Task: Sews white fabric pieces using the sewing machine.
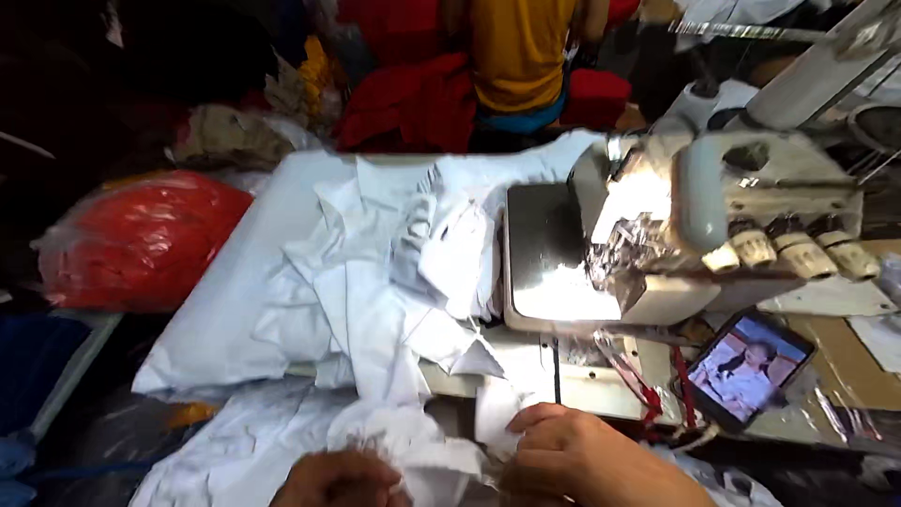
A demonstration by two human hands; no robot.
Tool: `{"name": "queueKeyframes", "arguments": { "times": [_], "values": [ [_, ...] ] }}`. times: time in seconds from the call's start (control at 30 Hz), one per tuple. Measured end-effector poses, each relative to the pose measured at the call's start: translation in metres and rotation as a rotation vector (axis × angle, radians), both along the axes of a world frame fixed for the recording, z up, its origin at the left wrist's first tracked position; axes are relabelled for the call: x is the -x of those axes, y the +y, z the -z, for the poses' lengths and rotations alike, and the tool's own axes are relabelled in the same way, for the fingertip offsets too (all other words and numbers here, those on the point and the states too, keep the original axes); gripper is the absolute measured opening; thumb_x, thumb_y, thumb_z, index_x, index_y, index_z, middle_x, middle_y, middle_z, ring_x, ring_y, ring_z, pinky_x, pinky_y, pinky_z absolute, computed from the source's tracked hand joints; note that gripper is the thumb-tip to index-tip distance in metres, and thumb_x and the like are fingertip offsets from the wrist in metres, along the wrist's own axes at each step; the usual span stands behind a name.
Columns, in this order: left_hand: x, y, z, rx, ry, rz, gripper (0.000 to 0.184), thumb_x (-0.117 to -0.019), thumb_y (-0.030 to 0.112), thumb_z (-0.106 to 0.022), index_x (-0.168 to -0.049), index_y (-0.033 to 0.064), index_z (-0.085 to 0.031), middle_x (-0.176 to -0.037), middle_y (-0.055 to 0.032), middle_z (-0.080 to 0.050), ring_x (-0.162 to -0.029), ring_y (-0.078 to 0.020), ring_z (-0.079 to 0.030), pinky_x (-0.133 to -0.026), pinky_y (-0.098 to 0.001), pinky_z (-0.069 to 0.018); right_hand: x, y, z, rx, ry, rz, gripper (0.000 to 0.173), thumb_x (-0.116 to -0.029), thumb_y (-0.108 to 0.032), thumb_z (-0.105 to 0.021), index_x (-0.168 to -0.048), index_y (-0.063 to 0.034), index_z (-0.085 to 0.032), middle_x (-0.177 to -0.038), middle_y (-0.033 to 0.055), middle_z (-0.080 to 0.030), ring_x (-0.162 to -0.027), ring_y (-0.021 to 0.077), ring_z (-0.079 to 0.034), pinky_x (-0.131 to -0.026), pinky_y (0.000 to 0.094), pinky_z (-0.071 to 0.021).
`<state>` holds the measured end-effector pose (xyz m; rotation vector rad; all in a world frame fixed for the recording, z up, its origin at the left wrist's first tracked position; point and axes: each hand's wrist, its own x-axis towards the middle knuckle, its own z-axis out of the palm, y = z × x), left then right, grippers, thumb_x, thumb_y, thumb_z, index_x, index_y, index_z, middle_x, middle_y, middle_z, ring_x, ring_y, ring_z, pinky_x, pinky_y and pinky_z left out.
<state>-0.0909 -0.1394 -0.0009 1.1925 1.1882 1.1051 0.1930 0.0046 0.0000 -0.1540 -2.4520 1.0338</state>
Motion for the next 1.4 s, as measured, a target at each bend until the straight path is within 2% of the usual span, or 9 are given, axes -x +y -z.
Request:
{"name": "queueKeyframes", "arguments": {
  "times": [0.23, 0.37, 0.5, 0.73, 0.87, 1.0, 1.17, 1.3, 1.4],
  "values": [
    [-0.024, 0.015, 0.027, -0.233, -0.826, 0.083, 0.013, -0.0974, 0.02, -0.066, -0.101, 0.0189, -0.079, -0.092, 0.0083, -0.077, -0.075, 0.0028, -0.07, -0.066, -0.0123, -0.0555, 0.001, 0.024, 0.035, 0.122, -0.154, 0.115, 0.038, -0.0988, -0.045, -0.061, -0.097, -0.0098, -0.075, -0.08, -0.0009, -0.071, -0.072, 0.0062, -0.066, -0.064, 0.0265, -0.054],
    [0.004, 0.005, 0.01, -0.252, -0.46, 0.113, 0.024, -0.1026, 0.03, -0.057, -0.116, 0.0218, -0.075, -0.101, 0.0135, -0.076, -0.084, 0.007, -0.068, -0.075, -0.0103, -0.0536, -0.02, 0.029, 0.041, -0.043, -0.148, 0.268, 0.035, -0.1028, -0.041, -0.052, -0.094, -0.0151, -0.075, -0.08, -0.0064, -0.068, -0.079, 0.0046, -0.064, -0.081, 0.0284, -0.0521],
    [-0.012, 0.015, 0.006, 0.034, 0.021, -0.137, 0.023, -0.1002, 0.025, -0.064, -0.12, 0.0281, -0.076, -0.083, 0.0143, -0.073, -0.051, 0.0108, -0.053, -0.045, -0.0066, -0.0425, -0.021, 0.016, 0.016, -0.065, -0.03, 0.343, 0.024, -0.1034, -0.027, -0.052, -0.101, -0.0135, -0.072, -0.081, -0.0054, -0.068, -0.078, 0.0042, -0.062, -0.078, 0.0262, -0.0501],
    [-0.071, 0.041, 0.028, 0.089, -0.317, -0.061, 0.028, -0.1037, 0.014, -0.056, -0.126, 0.012, -0.073, -0.107, 0.0034, -0.075, -0.054, 0.0041, -0.059, -0.046, -0.0134, -0.051, 0.006, -0.013, 0.0, -0.104, -0.093, 0.19, 0.021, -0.1021, -0.021, -0.051, -0.102, -0.0129, -0.07, -0.068, 0.0015, -0.062, -0.062, 0.0187, -0.061, -0.061, 0.0361, -0.0484],
    [-0.069, 0.043, 0.038, 0.106, -0.478, 0.281, 0.047, -0.1052, 0.055, -0.041, -0.118, 0.0234, -0.073, -0.082, 0.0145, -0.072, -0.058, 0.0094, -0.06, -0.051, -0.0098, -0.0494, 0.001, -0.006, -0.01, -0.133, -0.118, 0.263, 0.018, -0.1005, -0.027, -0.056, -0.098, -0.014, -0.069, -0.068, -0.0011, -0.062, -0.06, 0.0146, -0.06, -0.055, 0.0323, -0.046],
    [-0.046, 0.042, 0.033, -0.018, -0.167, 0.203, 0.033, -0.106, 0.035, -0.054, -0.134, 0.0236, -0.066, -0.09, 0.0155, -0.068, -0.064, 0.013, -0.052, -0.056, -0.0059, -0.0432, -0.017, 0.025, 0.007, -0.195, -0.175, 0.317, 0.039, -0.0948, -0.053, -0.061, -0.09, -0.0169, -0.073, -0.073, -0.0069, -0.064, -0.072, 0.0079, -0.061, -0.073, 0.0305, -0.05],
    [-0.009, 0.021, 0.016, -0.036, 0.07, -0.035, 0.025, -0.1028, 0.033, -0.061, -0.127, 0.0339, -0.07, -0.089, 0.019, -0.069, -0.063, 0.012, -0.055, -0.055, -0.006, -0.0446, -0.038, 0.017, 0.001, -0.179, -0.236, 0.262, 0.038, -0.1064, -0.039, -0.047, -0.086, -0.0166, -0.07, -0.07, -0.0063, -0.063, -0.071, 0.0068, -0.064, -0.103, 0.0409, -0.0489],
    [-0.025, 0.022, 0.011, 0.081, 0.092, -0.212, 0.023, -0.0962, 0.024, -0.07, -0.119, 0.0261, -0.074, -0.08, 0.0097, -0.074, -0.05, 0.0064, -0.056, -0.044, -0.0097, -0.0452, -0.018, -0.013, -0.006, -0.19, -0.227, 0.326, 0.027, -0.105, -0.026, -0.049, -0.089, -0.0136, -0.067, -0.065, -0.0008, -0.06, -0.06, 0.0153, -0.06, -0.064, 0.0335, -0.0501],
    [-0.052, 0.034, 0.019, 0.12, -0.245, -0.124, 0.029, -0.1051, 0.025, -0.057, -0.131, 0.0172, -0.069, -0.108, 0.0011, -0.077, -0.055, 0.0028, -0.062, -0.047, -0.0128, -0.0518, 0.013, -0.026, 0.002, -0.259, -0.186, 0.339, 0.019, -0.0986, -0.017, -0.055, -0.084, -0.0105, -0.066, -0.062, 0.0032, -0.059, -0.054, 0.0215, -0.06, -0.047, 0.0369, -0.0481]
  ]
}}
